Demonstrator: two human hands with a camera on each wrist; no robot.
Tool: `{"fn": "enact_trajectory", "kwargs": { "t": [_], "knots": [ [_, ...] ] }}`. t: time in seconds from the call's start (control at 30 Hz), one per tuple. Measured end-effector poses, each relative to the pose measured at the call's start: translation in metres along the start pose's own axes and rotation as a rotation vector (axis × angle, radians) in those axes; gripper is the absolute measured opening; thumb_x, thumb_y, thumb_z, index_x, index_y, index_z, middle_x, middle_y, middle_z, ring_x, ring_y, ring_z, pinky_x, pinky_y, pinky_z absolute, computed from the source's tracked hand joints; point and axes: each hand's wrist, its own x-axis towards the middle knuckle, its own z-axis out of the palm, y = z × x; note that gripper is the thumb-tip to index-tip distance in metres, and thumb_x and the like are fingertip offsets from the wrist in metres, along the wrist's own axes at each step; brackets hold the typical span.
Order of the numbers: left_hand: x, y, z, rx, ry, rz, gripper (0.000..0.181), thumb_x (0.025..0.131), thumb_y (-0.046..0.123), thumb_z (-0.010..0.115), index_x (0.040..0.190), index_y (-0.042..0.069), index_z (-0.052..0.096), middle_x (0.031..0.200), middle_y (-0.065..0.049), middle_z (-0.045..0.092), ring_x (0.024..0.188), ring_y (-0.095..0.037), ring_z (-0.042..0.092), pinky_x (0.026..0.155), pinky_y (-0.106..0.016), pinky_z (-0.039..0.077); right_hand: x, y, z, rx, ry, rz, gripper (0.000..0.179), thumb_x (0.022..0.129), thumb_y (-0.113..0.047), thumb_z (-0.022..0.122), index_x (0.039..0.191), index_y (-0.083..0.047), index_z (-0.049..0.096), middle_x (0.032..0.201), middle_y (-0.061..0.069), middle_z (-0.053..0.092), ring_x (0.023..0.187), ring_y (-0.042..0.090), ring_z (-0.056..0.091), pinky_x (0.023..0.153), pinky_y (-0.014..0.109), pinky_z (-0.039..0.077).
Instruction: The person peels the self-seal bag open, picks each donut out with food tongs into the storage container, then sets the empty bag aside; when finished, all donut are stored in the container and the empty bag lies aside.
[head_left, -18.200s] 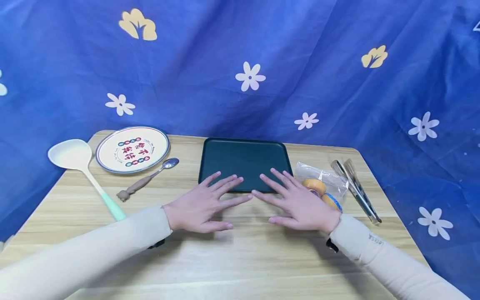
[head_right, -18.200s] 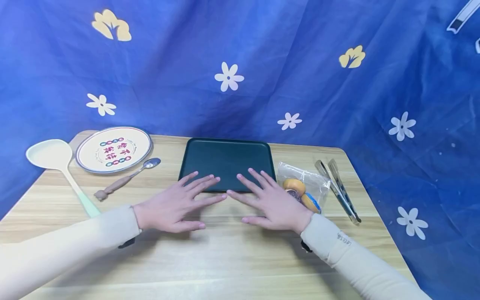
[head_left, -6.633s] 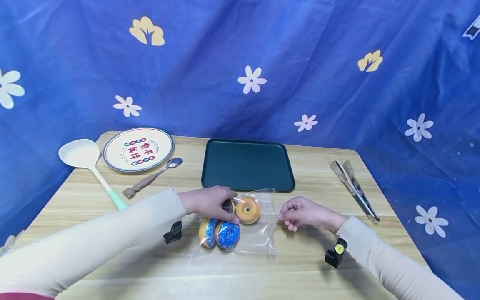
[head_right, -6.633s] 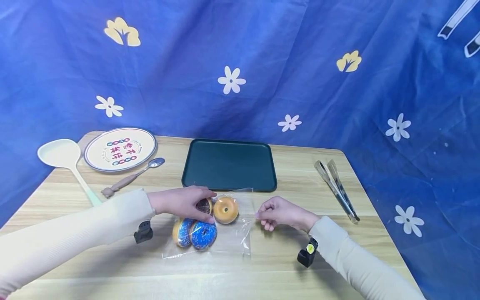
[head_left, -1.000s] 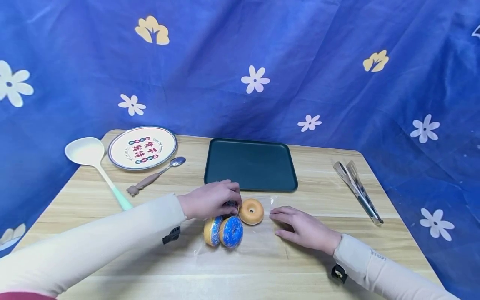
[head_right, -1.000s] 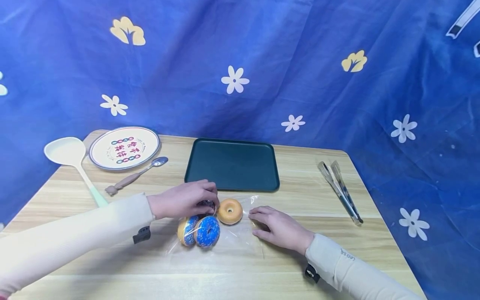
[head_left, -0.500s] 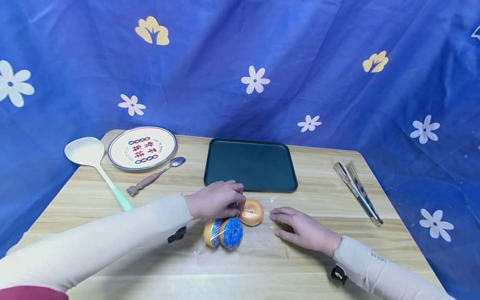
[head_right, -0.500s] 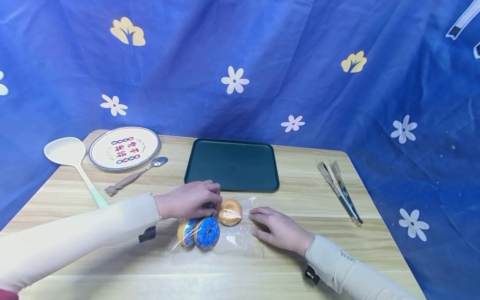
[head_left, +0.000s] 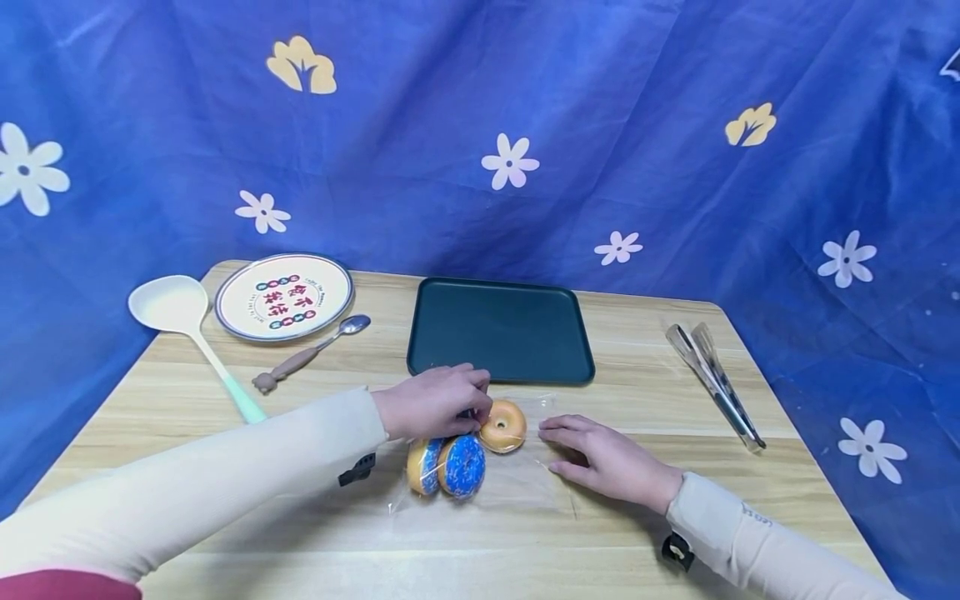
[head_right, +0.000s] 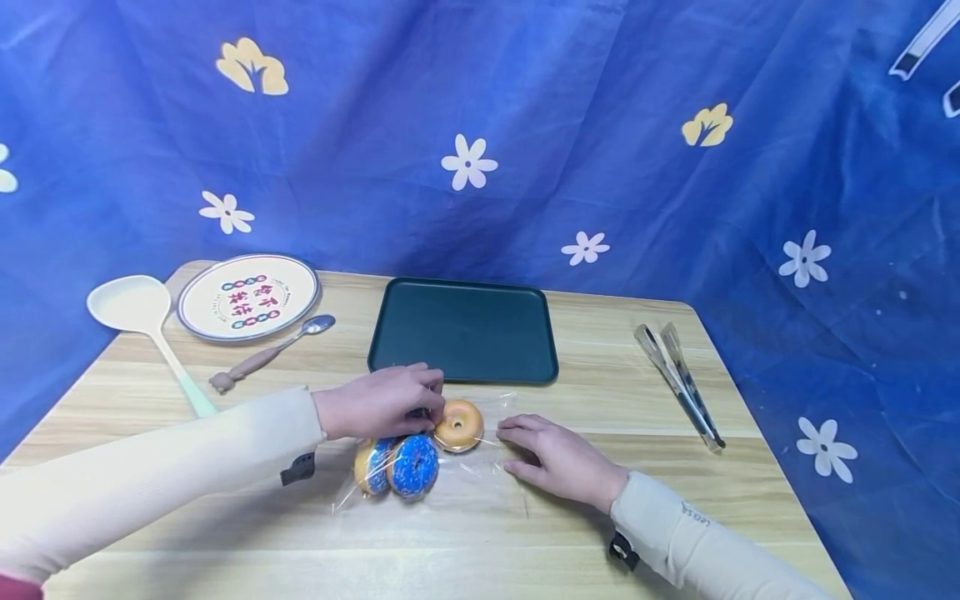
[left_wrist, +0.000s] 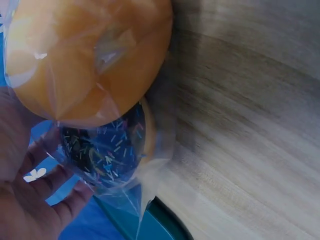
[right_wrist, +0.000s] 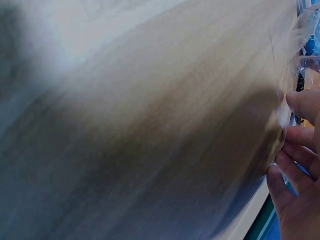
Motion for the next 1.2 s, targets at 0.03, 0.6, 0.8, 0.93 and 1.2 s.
{"fn": "enact_trajectory", "kwargs": {
  "t": [0.03, 0.6, 0.8, 0.93, 1.2],
  "knots": [
    [0.0, 0.0, 0.0, 0.013, 0.005, 0.013, 0.007, 0.097, 0.02, 0.076, 0.09, 0.023, 0.074, 0.095, 0.006, 0.061, 0.086, -0.011, 0.051, 0.072, -0.026, 0.045, 0.0, 0.0, 0.0, 0.001, 0.001, -0.002, 0.045, 0.103, -0.034, 0.067, 0.142, -0.011, 0.064, 0.149, 0.002, 0.061, 0.141, 0.019, 0.057, 0.115, 0.041, 0.049],
    [-0.012, -0.008, -0.007, -0.022, 0.048, 0.002, 0.016, 0.1, 0.019, 0.072, 0.114, 0.012, 0.071, 0.106, -0.001, 0.065, 0.097, -0.016, 0.058, 0.086, -0.035, 0.055, 0.0, 0.004, 0.004, -0.01, 0.038, -0.043, 0.044, 0.104, -0.033, 0.067, 0.141, -0.01, 0.065, 0.147, 0.003, 0.062, 0.138, 0.021, 0.06, 0.112, 0.043, 0.051],
    [-0.021, -0.016, -0.016, -0.055, 0.032, -0.131, 0.021, 0.097, 0.025, 0.076, 0.111, 0.01, 0.071, 0.103, -0.003, 0.068, 0.093, -0.015, 0.063, 0.083, -0.033, 0.058, -0.001, 0.005, 0.005, -0.018, 0.047, -0.052, 0.044, 0.105, -0.035, 0.065, 0.141, -0.01, 0.065, 0.146, 0.003, 0.063, 0.137, 0.022, 0.06, 0.111, 0.043, 0.052],
    [-0.024, -0.02, -0.017, -0.093, 0.014, -0.19, 0.015, 0.096, 0.024, 0.077, 0.103, 0.012, 0.07, 0.097, 0.0, 0.067, 0.085, -0.01, 0.06, 0.074, -0.027, 0.054, -0.001, 0.005, 0.004, -0.011, 0.035, -0.042, 0.045, 0.105, -0.036, 0.064, 0.142, -0.01, 0.064, 0.148, 0.004, 0.062, 0.139, 0.023, 0.059, 0.112, 0.044, 0.051],
    [-0.024, -0.019, -0.016, -0.082, 0.006, -0.256, 0.021, 0.097, 0.026, 0.077, 0.091, 0.013, 0.061, 0.086, 0.0, 0.058, 0.074, -0.01, 0.051, 0.063, -0.024, 0.045, -0.001, 0.003, 0.003, -0.004, 0.039, -0.034, 0.045, 0.103, -0.035, 0.068, 0.141, -0.011, 0.065, 0.147, 0.003, 0.062, 0.139, 0.022, 0.059, 0.112, 0.042, 0.051]
  ]
}}
